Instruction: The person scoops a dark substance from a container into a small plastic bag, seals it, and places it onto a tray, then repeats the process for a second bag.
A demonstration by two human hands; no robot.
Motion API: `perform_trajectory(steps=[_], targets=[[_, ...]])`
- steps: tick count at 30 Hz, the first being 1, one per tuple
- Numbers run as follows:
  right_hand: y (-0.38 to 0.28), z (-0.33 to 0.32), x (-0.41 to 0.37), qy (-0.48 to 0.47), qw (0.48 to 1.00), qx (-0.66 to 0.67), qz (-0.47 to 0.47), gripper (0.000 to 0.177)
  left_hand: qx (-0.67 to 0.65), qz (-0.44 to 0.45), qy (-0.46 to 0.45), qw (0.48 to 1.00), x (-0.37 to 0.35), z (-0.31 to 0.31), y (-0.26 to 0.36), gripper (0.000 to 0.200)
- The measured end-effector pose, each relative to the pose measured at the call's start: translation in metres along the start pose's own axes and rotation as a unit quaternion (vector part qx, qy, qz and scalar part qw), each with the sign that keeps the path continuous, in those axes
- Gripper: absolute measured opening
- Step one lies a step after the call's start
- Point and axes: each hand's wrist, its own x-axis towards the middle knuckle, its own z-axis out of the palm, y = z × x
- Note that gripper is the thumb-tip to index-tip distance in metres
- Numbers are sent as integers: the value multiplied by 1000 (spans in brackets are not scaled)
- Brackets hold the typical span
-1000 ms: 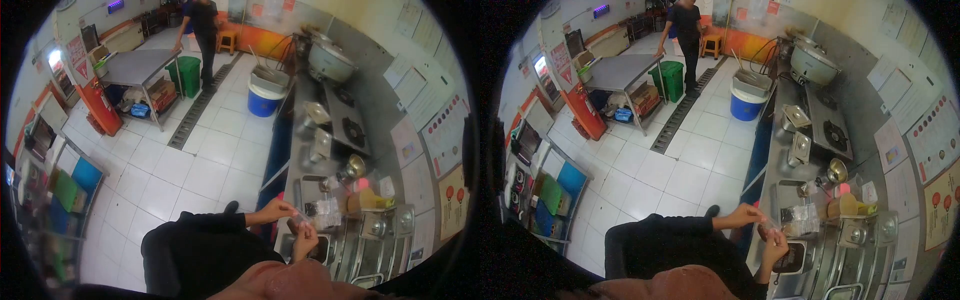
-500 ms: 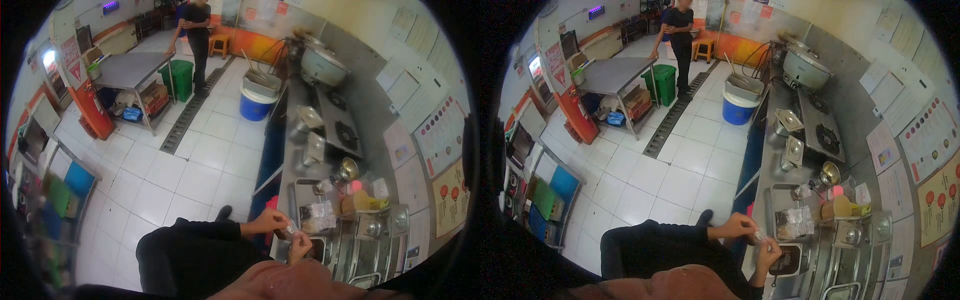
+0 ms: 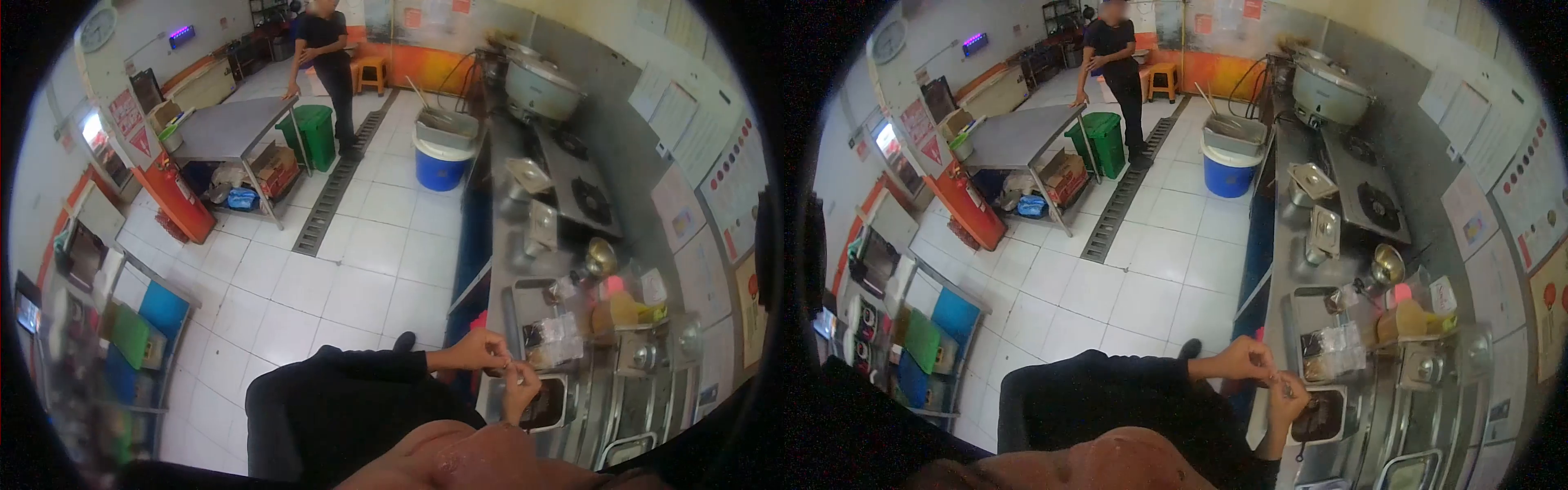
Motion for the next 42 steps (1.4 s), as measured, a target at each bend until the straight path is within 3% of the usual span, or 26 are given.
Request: perform_trajectory(steps=[1, 4, 5, 8, 10, 12, 16, 19, 22, 25, 28, 30, 32, 34, 36, 40, 42], targets=[[-5, -1, 0, -1, 1000, 4, 10, 11, -5, -29, 0, 1000, 1, 0, 1, 14], [-9, -5, 9, -2, 1000, 6, 9, 12, 62, -7, 17, 998, 8, -8, 8, 13], [-2, -5, 13, 4, 1000, 14, 6, 12, 48, 48, 44, 997, 13, -10, -1, 12], [-6, -3, 15, 0, 999, 31, 18, 10, -27, -44, 58, 997, 15, -25, 7, 6], [-24, -2, 18, -23, 997, 61, 38, 10, 12, -64, 88, 994, 14, -36, 14, 6], [-14, 3, 18, -13, 997, 71, 19, 12, 8, -37, 83, 996, 14, -43, 17, 6], [-11, 10, 21, -20, 985, 151, 86, 13, 1, -21, 57, 998, 14, -49, 22, 9], [-14, 18, 38, -16, 991, 95, -90, 12, 25, -26, 19, 999, 19, -53, 30, 8], [-16, 18, 49, -135, 989, 53, 41, 14, 61, -29, 20, 998, 33, -55, 21, 3], [-14, 11, 75, -132, 986, 21, 101, 13, 72, 0, 69, 995, 42, -52, 20, 13], [30, -5, 122, -96, 994, -25, 39, 11, 102, -23, 113, 988, 45, -70, 19, 27], [51, -21, 160, -62, 994, -66, 66, 10, 100, -31, 148, 984, 46, -89, 12, 30], [124, -35, 216, -86, 991, 30, 99, 8, 93, -65, 199, 973, 41, -120, 0, 32], [182, -31, 242, -11, 984, -164, 61, 8, 71, -76, 242, 965, 45, -131, -3, 33], [286, -26, 265, -46, 989, -85, 115, 10, 59, -76, 272, 957, 52, -137, -2, 33], [323, -16, 282, -65, 974, -52, 209, 11, 57, -76, 281, 955, 64, -156, -4, 31], [315, -14, 284, -13, 964, -182, 192, 14, 64, -81, 280, 954, 68, -171, -3, 30]])
